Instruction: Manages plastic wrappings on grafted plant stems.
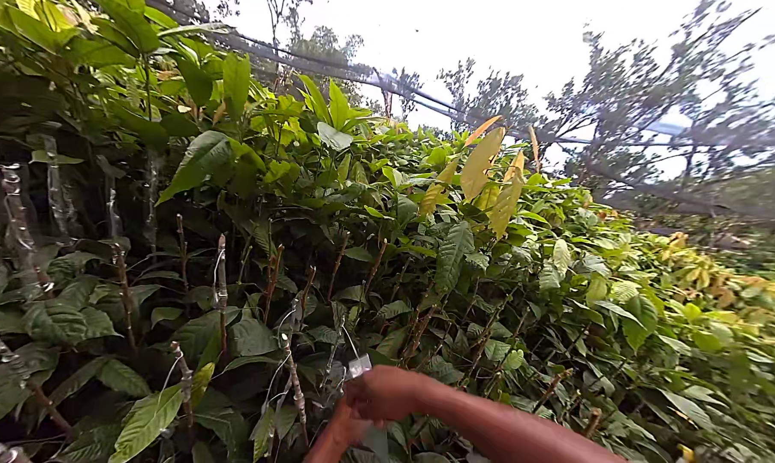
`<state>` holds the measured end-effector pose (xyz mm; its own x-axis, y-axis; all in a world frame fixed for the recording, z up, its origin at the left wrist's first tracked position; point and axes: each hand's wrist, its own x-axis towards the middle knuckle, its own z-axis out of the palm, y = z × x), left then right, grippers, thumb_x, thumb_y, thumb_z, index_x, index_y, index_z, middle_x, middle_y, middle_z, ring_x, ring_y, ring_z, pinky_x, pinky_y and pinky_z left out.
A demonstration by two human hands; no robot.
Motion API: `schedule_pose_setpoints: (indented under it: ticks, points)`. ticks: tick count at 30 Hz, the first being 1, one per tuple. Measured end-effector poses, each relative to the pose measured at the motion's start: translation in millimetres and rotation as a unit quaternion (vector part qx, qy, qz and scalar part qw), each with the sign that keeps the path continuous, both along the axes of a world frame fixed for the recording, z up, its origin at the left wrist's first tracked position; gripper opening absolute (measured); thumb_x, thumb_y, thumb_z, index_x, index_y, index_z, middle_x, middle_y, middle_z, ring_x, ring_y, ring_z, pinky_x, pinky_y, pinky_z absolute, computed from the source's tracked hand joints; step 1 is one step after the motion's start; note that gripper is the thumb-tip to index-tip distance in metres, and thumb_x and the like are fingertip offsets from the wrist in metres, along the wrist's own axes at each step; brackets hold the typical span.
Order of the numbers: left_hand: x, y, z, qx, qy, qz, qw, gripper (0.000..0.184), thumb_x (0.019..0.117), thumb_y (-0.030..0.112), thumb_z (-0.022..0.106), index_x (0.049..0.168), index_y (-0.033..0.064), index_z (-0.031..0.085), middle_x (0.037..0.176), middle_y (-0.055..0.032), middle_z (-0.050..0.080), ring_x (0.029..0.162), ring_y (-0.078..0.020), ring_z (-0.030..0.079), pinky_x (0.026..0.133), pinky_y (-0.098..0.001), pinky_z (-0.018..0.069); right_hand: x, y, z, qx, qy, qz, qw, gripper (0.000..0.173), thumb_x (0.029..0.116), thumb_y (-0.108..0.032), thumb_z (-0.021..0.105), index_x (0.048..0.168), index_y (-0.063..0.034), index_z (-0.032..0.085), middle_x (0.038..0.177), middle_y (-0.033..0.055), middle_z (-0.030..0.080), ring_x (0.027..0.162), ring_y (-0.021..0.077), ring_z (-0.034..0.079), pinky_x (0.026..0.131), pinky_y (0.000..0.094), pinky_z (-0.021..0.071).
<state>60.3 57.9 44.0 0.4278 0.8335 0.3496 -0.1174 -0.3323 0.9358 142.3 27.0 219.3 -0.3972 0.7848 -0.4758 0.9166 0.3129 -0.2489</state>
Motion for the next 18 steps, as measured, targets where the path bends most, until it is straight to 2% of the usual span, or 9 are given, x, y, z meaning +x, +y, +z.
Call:
schedule_pose_setpoints:
  ticks: [2, 3, 4, 6, 8, 10, 13, 16, 18]
  points:
    - [-4, -4, 0, 0.043, 0.052, -0.054, 0.996, 0.026, 0.0990, 0.010, 0.064, 0.121, -0.0038, 0.070, 0.119, -0.0127, 0.072, 0.102, -0.0168, 0.072, 0.096, -0.0347, 0.0584, 24, 38, 19, -0.025, 0.048, -0.023, 0.998, 0.033, 0.1063, -0.016, 0.054, 0.135, -0.0028, 0.061, 0.118, 0.0211, 0.070, 0.097, 0.0342, 0.071, 0.084, 0.0557, 0.0565]
    - [-11, -5, 0, 0.035, 0.066, -0.070, 0.995, 0.026, 0.0983, 0.009, 0.065, 0.121, -0.0021, 0.071, 0.122, -0.0125, 0.072, 0.105, -0.0167, 0.072, 0.098, -0.0352, 0.0571, 38, 51, 20, -0.015, 0.029, -0.028, 0.999, 0.035, 0.1086, -0.018, 0.051, 0.139, -0.0027, 0.057, 0.124, 0.0211, 0.068, 0.101, 0.0334, 0.069, 0.086, 0.0537, 0.0547]
    - [-19, -4, -2, 0.015, 0.065, -0.066, 0.996, 0.025, 0.0956, 0.009, 0.069, 0.119, 0.0001, 0.072, 0.117, -0.0104, 0.074, 0.102, -0.0152, 0.072, 0.096, -0.0348, 0.0582, 49, 58, 17, 0.014, -0.036, -0.020, 0.999, 0.035, 0.1089, -0.018, 0.051, 0.139, -0.0025, 0.057, 0.126, 0.0233, 0.066, 0.107, 0.0384, 0.067, 0.090, 0.0589, 0.0524]
    - [-38, 3, -7, -0.021, 0.026, -0.033, 0.999, 0.025, 0.0903, 0.010, 0.076, 0.114, 0.0010, 0.073, 0.105, -0.0075, 0.076, 0.093, -0.0127, 0.073, 0.090, -0.0330, 0.0607, 58, 52, 3, 0.058, -0.189, -0.016, 0.980, 0.032, 0.1002, -0.014, 0.061, 0.131, -0.0052, 0.064, 0.124, 0.0277, 0.066, 0.117, 0.0497, 0.062, 0.093, 0.0727, 0.0480]
    - [-50, 10, -7, -0.053, -0.023, 0.001, 0.998, 0.023, 0.0897, 0.007, 0.075, 0.111, -0.0013, 0.073, 0.098, -0.0077, 0.076, 0.087, -0.0139, 0.074, 0.086, -0.0333, 0.0619, 57, 39, -15, 0.054, -0.233, -0.021, 0.971, 0.030, 0.0983, -0.018, 0.065, 0.126, -0.0069, 0.068, 0.123, 0.0275, 0.067, 0.119, 0.0506, 0.061, 0.094, 0.0750, 0.0465]
    - [-50, 14, -2, -0.096, -0.068, 0.048, 0.992, 0.019, 0.0910, 0.003, 0.072, 0.109, -0.0035, 0.072, 0.093, -0.0095, 0.076, 0.083, -0.0164, 0.074, 0.082, -0.0345, 0.0631, 48, 22, -24, 0.074, -0.199, -0.040, 0.976, 0.027, 0.0995, -0.018, 0.064, 0.123, -0.0050, 0.069, 0.118, 0.0269, 0.069, 0.115, 0.0493, 0.064, 0.092, 0.0724, 0.0497]
    - [-37, 19, 6, -0.121, -0.093, 0.107, 0.982, 0.017, 0.0905, 0.001, 0.072, 0.106, -0.0044, 0.070, 0.091, -0.0105, 0.075, 0.079, -0.0160, 0.073, 0.078, -0.0333, 0.0630, -2, -36, -15, 0.083, -0.127, -0.012, 0.988, 0.034, 0.1031, -0.006, 0.052, 0.136, -0.0039, 0.058, 0.113, 0.0304, 0.068, 0.109, 0.0522, 0.066, 0.088, 0.0705, 0.0514]
    - [-18, 3, 2, -0.027, -0.005, 0.083, 0.996, 0.018, 0.0933, 0.012, 0.066, 0.105, 0.0012, 0.074, 0.093, -0.0058, 0.075, 0.086, -0.0116, 0.071, 0.085, -0.0341, 0.0584, -17, -38, -2, 0.061, 0.025, 0.013, 0.998, 0.027, 0.1007, -0.013, 0.061, 0.125, -0.0035, 0.068, 0.110, 0.0238, 0.072, 0.100, 0.0428, 0.070, 0.086, 0.0649, 0.0549]
    - [-19, -9, 0, 0.049, 0.078, 0.024, 0.995, 0.020, 0.0953, 0.014, 0.067, 0.109, 0.0006, 0.074, 0.098, -0.0089, 0.076, 0.089, -0.0166, 0.073, 0.089, -0.0396, 0.0597, 16, -1, 25, 0.021, 0.090, 0.001, 0.996, 0.033, 0.1041, -0.014, 0.059, 0.136, -0.0048, 0.061, 0.123, 0.0186, 0.070, 0.103, 0.0328, 0.071, 0.087, 0.0552, 0.0573]
